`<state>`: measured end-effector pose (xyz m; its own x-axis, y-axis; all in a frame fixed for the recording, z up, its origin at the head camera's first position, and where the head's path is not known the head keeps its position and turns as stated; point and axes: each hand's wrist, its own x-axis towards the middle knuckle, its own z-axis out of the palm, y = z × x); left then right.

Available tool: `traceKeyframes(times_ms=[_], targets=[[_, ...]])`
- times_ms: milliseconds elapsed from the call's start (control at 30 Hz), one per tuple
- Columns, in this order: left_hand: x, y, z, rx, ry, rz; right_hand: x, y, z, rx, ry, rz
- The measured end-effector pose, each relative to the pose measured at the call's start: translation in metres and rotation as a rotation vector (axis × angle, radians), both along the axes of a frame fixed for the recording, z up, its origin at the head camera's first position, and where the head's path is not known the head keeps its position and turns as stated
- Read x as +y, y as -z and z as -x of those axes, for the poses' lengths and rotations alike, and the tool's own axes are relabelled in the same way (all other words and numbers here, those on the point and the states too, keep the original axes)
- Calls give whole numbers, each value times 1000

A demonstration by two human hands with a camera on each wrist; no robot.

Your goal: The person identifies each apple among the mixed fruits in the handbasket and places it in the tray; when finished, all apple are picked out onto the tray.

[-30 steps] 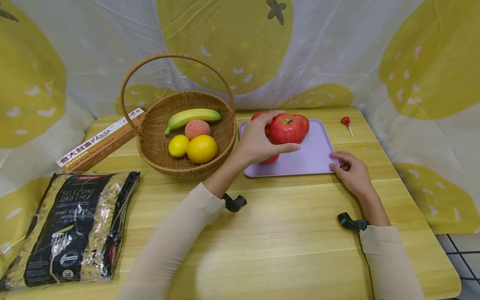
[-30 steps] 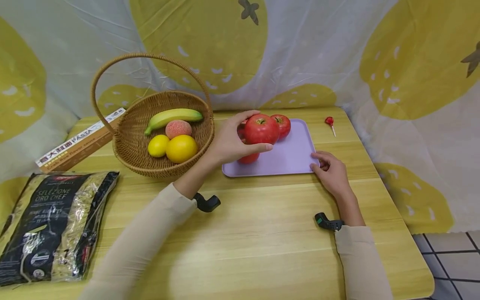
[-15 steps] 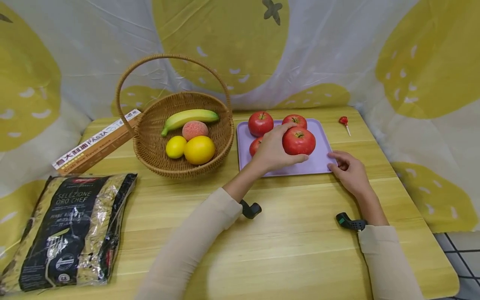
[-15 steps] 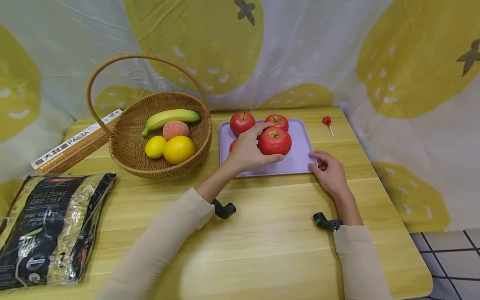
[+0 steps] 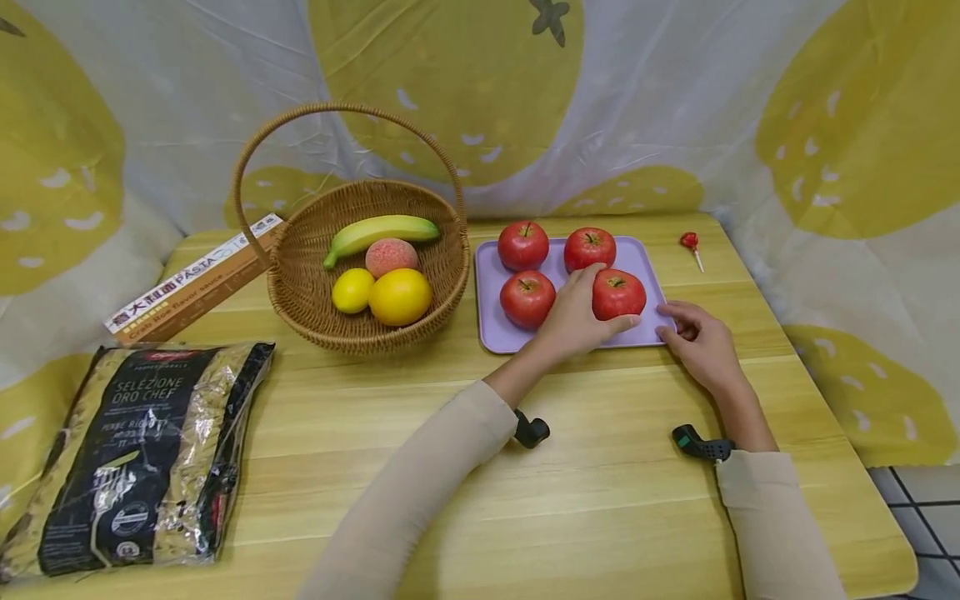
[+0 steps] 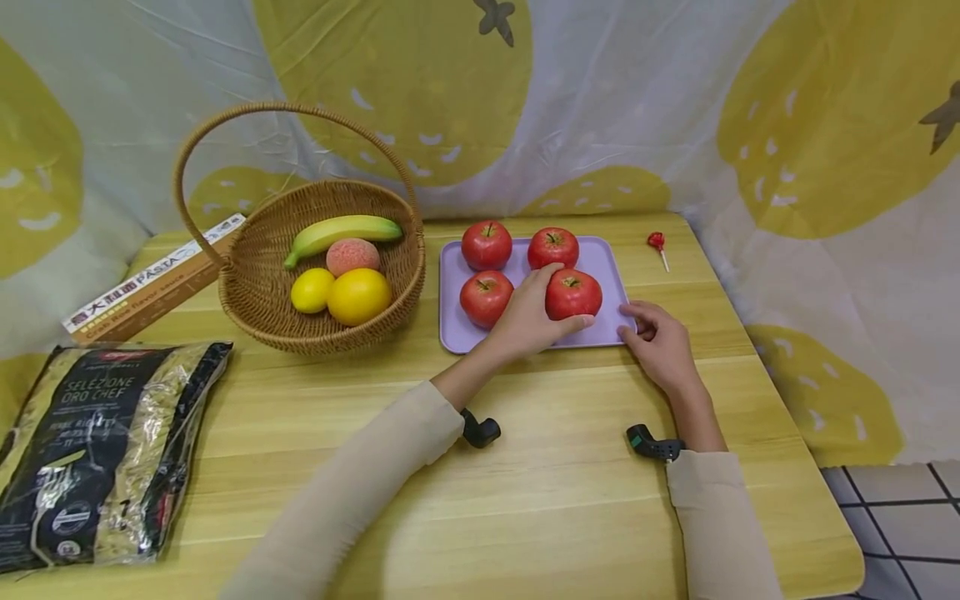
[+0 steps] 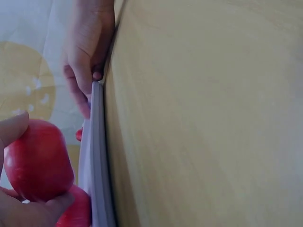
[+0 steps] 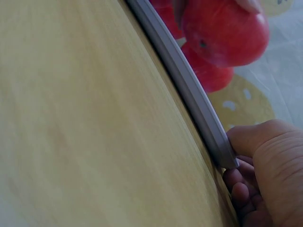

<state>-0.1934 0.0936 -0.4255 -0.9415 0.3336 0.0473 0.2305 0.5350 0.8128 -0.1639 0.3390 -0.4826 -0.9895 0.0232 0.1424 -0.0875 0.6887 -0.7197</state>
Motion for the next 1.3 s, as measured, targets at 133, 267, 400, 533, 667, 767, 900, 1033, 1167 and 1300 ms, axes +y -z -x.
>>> traceKeyframes(times_ms=[133, 267, 400, 533, 667, 767, 900, 1033, 1167, 1300], targets=[[6, 6, 2, -48, -82, -23, 0, 0, 0, 11, -8, 2], [10, 12, 2, -73, -114, -37, 0, 0, -1, 11, -6, -2], [13, 19, 3, -69, -135, -24, -1, 1, -1, 11, -4, 0], [14, 22, 6, -45, -159, -19, -3, 0, -2, 13, -6, 5], [14, 22, 7, -33, -169, 2, -4, 0, -2, 12, -8, 8], [13, 23, 6, -39, -174, 23, -4, 0, -1, 9, -11, 12], [12, 22, 5, -54, -165, 47, -3, -1, -1, 2, -11, 10], [10, 17, 1, -53, -131, 68, -1, -1, -1, 5, -9, 9], [1, 10, -8, -35, -49, 81, 0, -1, -1, 13, -6, 18], [-17, 2, -18, -28, 35, 71, 0, -1, -2, 16, -12, 22]])
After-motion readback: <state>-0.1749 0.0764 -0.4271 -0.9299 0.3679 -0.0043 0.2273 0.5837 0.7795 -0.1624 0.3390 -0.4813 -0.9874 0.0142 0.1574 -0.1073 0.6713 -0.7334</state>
